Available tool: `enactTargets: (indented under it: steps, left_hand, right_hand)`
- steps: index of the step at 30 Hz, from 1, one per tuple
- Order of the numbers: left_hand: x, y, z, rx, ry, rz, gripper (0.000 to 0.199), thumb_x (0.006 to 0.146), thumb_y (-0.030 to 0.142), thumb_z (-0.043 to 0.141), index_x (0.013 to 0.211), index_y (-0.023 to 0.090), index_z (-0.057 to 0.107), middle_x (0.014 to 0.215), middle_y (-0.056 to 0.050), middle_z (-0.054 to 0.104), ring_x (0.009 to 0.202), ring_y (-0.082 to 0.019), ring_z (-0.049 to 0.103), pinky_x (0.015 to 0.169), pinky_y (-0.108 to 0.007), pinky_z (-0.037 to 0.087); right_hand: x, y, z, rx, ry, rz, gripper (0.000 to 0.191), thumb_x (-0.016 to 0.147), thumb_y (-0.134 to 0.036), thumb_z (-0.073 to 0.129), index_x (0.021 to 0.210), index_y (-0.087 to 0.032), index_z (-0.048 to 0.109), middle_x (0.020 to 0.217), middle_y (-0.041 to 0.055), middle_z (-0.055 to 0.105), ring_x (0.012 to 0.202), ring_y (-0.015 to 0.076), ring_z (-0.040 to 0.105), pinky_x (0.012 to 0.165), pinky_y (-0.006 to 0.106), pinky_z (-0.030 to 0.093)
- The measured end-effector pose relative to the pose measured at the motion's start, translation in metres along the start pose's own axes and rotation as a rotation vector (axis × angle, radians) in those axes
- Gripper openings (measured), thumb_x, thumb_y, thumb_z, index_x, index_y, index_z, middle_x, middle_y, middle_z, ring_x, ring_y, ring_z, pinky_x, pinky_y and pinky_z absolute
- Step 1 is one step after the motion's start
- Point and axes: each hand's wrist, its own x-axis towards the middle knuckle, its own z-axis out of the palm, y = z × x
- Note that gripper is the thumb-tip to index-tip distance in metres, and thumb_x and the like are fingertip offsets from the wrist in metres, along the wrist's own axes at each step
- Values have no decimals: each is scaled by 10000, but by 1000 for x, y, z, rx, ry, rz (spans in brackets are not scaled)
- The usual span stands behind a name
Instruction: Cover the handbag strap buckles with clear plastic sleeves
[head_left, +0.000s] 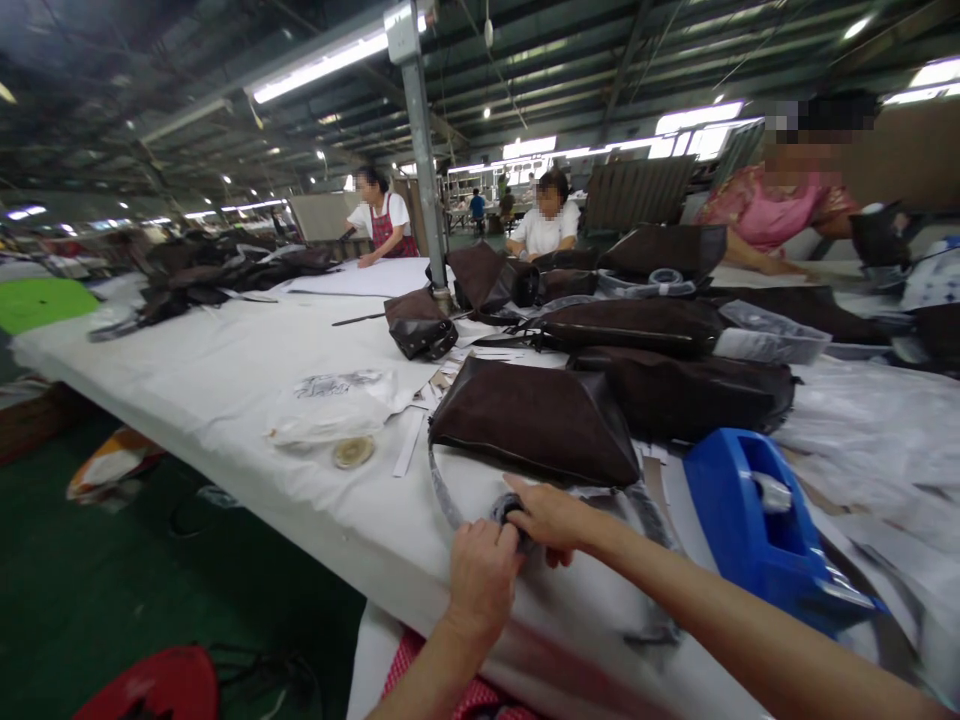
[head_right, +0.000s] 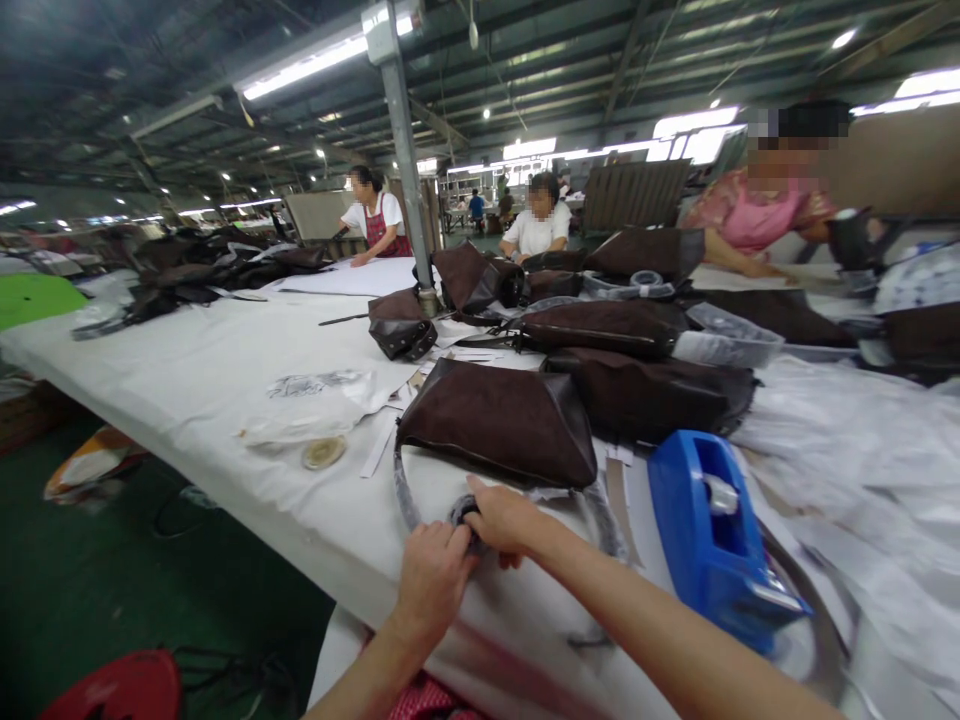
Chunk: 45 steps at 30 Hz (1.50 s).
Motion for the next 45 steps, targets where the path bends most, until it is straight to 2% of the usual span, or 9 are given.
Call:
enactTargets:
  steps: [3, 7, 12, 15, 19, 24, 29, 37, 45]
  left_hand:
    - [0, 3, -3, -59, -43, 66, 103, 888, 280, 581, 939, 191, 590, 868, -41, 632, 851, -227, 567, 756, -379, 431]
    - [3, -3, -24, 20, -76, 111, 371, 864, 278, 612, 1219, 213, 521, 955, -53, 602, 878, -235, 533, 757, -380, 433]
    - [14, 2, -34, 112, -86, 268, 144, 889, 119, 481, 922, 166, 613, 994, -82, 574, 954, -245, 488, 813, -396, 401]
    - [20, 2, -31, 80, -117, 377, 153, 871, 74, 475, 877, 156, 603, 970, -74, 588, 968, -245, 470, 825, -398, 384]
    - [26, -3, -30, 24, -134, 327, 106, 867, 101, 519, 838, 167, 597, 916, -53, 618, 978, -251, 460, 823, -404, 368]
    - [32, -2, -31, 11, -172, 287, 65, 862, 153, 566, 821, 165, 615, 896, -56, 632, 951, -253, 463, 793, -393, 373]
    - [36, 0, -31, -13, -202, 279, 89, 867, 199, 576, 819, 150, 632, 888, -66, 632, 932, -244, 470, 813, -372, 391]
    - [54, 9, -41, 2, -271, 191, 167, 849, 265, 572, 778, 155, 675, 838, -74, 667, 901, -239, 520, 812, -361, 404]
    - [51, 15, -46, 4, -282, 143, 201, 808, 208, 499, 748, 161, 685, 819, -76, 681, 873, -246, 541, 770, -362, 420]
  right_hand:
    - [-1, 2, 1, 10, -55, 56, 393, 884, -122, 307, 1230, -173, 486, 853, 128, 711, 534, 189, 667, 468, 251, 469]
    - [4, 3, 8, -244, 72, -42, 311, 806, -86, 478, 1087, -165, 586, 849, 144, 717, 864, 281, 694, 687, 315, 496]
    - [1, 6, -3, -162, 25, -49, 370, 873, -169, 469, 1231, -217, 549, 935, 91, 717, 834, 216, 688, 699, 275, 488]
    - [-25, 28, -27, 39, 3, -78, 433, 948, -268, 385, 1376, -225, 436, 946, 55, 709, 703, 146, 667, 660, 246, 495]
    - [-87, 71, -48, -151, 213, -303, 338, 929, -174, 403, 1165, -202, 644, 1119, 90, 662, 1043, 196, 597, 932, 334, 443]
    - [-135, 111, -20, -529, 184, -404, 581, 804, 27, 441, 1277, -287, 567, 1491, 99, 378, 1368, 271, 327, 1080, 489, 306]
    - [-119, 134, 0, -653, 351, -514, 168, 918, -183, 504, 908, -199, 671, 1382, 94, 499, 1349, 266, 349, 1099, 502, 295]
    - [-78, 76, 12, -729, 438, -558, 237, 954, -135, 400, 880, -215, 610, 794, 6, 605, 733, 154, 550, 943, 405, 378]
    - [-45, 45, 41, -605, 445, -307, 269, 945, -78, 357, 851, -180, 588, 787, 48, 636, 722, 163, 572, 649, 315, 292]
